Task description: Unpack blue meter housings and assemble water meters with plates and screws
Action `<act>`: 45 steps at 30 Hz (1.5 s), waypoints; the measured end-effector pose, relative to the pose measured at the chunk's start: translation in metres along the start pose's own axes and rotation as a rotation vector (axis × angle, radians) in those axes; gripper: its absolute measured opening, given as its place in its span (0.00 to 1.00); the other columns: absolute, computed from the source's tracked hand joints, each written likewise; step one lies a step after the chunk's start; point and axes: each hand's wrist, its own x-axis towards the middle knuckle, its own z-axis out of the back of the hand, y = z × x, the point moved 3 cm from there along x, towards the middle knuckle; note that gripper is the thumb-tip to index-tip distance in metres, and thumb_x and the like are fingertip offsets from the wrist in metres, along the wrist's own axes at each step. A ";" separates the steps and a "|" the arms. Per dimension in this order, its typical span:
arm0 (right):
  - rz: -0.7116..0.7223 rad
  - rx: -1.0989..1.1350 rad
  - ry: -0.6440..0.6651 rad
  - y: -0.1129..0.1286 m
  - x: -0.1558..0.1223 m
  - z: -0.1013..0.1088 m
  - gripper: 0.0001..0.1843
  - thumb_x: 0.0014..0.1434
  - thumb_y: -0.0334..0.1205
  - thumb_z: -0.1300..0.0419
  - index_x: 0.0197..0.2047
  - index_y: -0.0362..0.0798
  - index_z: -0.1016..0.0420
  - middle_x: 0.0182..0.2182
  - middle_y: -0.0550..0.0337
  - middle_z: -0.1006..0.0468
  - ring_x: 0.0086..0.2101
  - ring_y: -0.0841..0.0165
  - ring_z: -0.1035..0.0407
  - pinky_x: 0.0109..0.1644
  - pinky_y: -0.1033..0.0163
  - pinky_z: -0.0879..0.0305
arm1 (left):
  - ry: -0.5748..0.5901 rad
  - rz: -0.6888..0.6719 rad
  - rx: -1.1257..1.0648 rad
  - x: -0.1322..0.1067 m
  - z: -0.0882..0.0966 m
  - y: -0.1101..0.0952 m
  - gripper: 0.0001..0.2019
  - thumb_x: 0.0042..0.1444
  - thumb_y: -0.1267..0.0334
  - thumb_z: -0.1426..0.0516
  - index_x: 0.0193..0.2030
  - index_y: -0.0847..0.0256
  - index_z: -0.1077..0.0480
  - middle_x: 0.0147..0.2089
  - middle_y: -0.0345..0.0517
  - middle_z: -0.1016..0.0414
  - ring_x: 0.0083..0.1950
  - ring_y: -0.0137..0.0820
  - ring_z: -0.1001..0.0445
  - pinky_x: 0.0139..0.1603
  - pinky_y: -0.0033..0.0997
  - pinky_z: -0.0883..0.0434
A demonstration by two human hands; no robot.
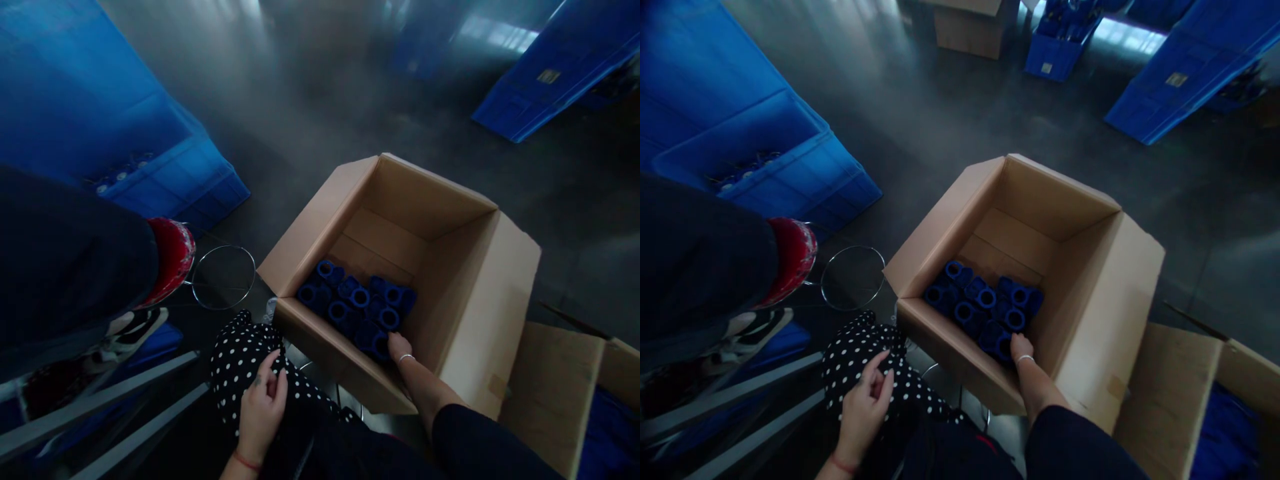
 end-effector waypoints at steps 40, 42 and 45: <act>0.029 0.001 -0.037 0.171 0.074 0.025 0.17 0.65 0.43 0.43 0.54 0.44 0.33 0.48 0.52 0.30 0.44 0.63 0.30 0.47 0.53 0.29 | -0.091 -0.243 0.028 0.044 -0.012 -0.003 0.11 0.63 0.66 0.53 0.48 0.63 0.34 0.36 0.47 0.22 0.32 0.28 0.23 0.33 0.24 0.26; 0.045 0.005 0.005 0.173 0.073 0.026 0.16 0.65 0.43 0.43 0.52 0.43 0.32 0.47 0.52 0.29 0.43 0.63 0.30 0.46 0.54 0.29 | -0.091 -0.220 0.019 0.043 -0.012 -0.002 0.11 0.63 0.65 0.53 0.49 0.63 0.35 0.32 0.44 0.24 0.27 0.27 0.25 0.30 0.24 0.27; 0.058 0.005 0.040 0.174 0.070 0.030 0.15 0.65 0.43 0.42 0.51 0.44 0.31 0.47 0.52 0.29 0.44 0.63 0.30 0.47 0.54 0.30 | -0.061 -0.175 -0.016 0.041 -0.014 0.002 0.12 0.63 0.65 0.53 0.51 0.63 0.37 0.26 0.40 0.28 0.24 0.27 0.28 0.27 0.26 0.29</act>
